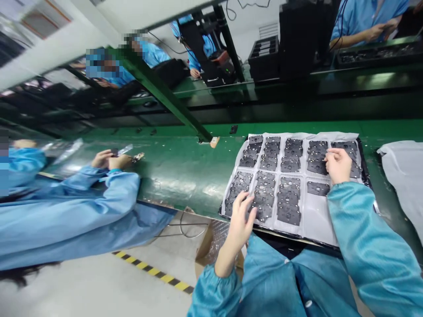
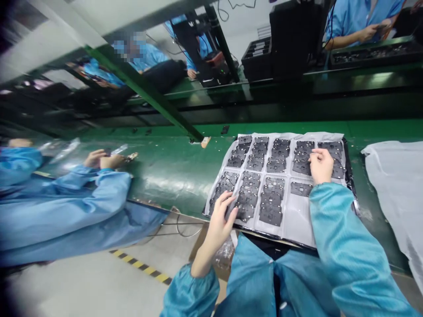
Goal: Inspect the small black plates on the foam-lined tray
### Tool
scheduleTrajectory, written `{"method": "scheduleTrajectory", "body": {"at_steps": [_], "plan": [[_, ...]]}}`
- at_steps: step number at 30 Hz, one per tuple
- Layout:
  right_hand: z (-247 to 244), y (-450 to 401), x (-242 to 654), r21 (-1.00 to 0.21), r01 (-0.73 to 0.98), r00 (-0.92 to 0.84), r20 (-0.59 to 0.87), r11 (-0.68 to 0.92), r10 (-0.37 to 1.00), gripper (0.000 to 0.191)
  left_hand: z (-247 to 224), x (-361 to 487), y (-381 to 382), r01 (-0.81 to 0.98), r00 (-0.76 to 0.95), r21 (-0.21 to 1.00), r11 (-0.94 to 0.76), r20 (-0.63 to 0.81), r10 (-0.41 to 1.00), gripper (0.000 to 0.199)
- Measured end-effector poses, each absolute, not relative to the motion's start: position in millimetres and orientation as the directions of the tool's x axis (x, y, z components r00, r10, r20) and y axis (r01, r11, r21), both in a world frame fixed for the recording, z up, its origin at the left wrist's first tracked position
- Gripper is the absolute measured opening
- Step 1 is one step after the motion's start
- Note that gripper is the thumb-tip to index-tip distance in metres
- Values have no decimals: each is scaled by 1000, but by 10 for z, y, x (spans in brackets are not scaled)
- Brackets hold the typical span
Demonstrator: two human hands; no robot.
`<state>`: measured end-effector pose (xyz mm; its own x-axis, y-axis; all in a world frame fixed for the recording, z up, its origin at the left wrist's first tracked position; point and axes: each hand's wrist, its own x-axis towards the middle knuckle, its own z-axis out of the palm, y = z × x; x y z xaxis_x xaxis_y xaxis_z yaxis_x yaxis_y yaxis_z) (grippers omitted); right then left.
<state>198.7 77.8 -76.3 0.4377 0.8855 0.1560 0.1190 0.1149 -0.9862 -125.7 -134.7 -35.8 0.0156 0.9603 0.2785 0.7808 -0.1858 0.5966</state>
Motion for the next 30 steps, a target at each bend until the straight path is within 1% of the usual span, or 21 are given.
{"method": "scheduleTrajectory", "body": {"at_steps": [3,5,9,12,15,19,21,24,27,29,30], "plan": [[-782,763,1982,-986,124,451,156,112,879,24,-311,-1569,-1334,786,-69,598,-153,332,941,30],[-785,743,1969,-986,129,465,155,107,872,24,-249,-1755,-1135,765,-90,622,-167,360,928,27],[-775,692,1941,-986,143,452,146,89,880,23,-128,-2057,-343,686,-128,689,-232,429,894,23],[-766,668,1943,-986,140,442,141,87,886,23,-68,-2069,235,650,-162,720,-242,443,882,24],[-778,672,1961,-987,131,427,138,91,893,25,-78,-1861,473,642,-98,711,-288,449,888,22],[-846,733,1987,-989,119,404,130,89,906,31,-200,-1595,409,650,70,673,-353,409,910,18],[-863,762,1990,-990,114,414,123,83,902,32,-210,-1563,367,633,82,686,-359,403,912,16],[-796,725,1972,-989,137,427,116,63,897,29,-70,-1621,401,650,68,675,-349,406,911,19],[-700,648,1926,-987,153,390,108,51,914,24,83,-1792,685,748,69,604,-275,341,938,26],[-685,646,1907,-988,146,389,104,50,915,22,63,-1935,1059,803,33,572,-167,237,971,32],[-690,655,1904,-986,159,397,111,50,911,22,15,-1999,1279,837,9,536,-105,180,984,35]]}}
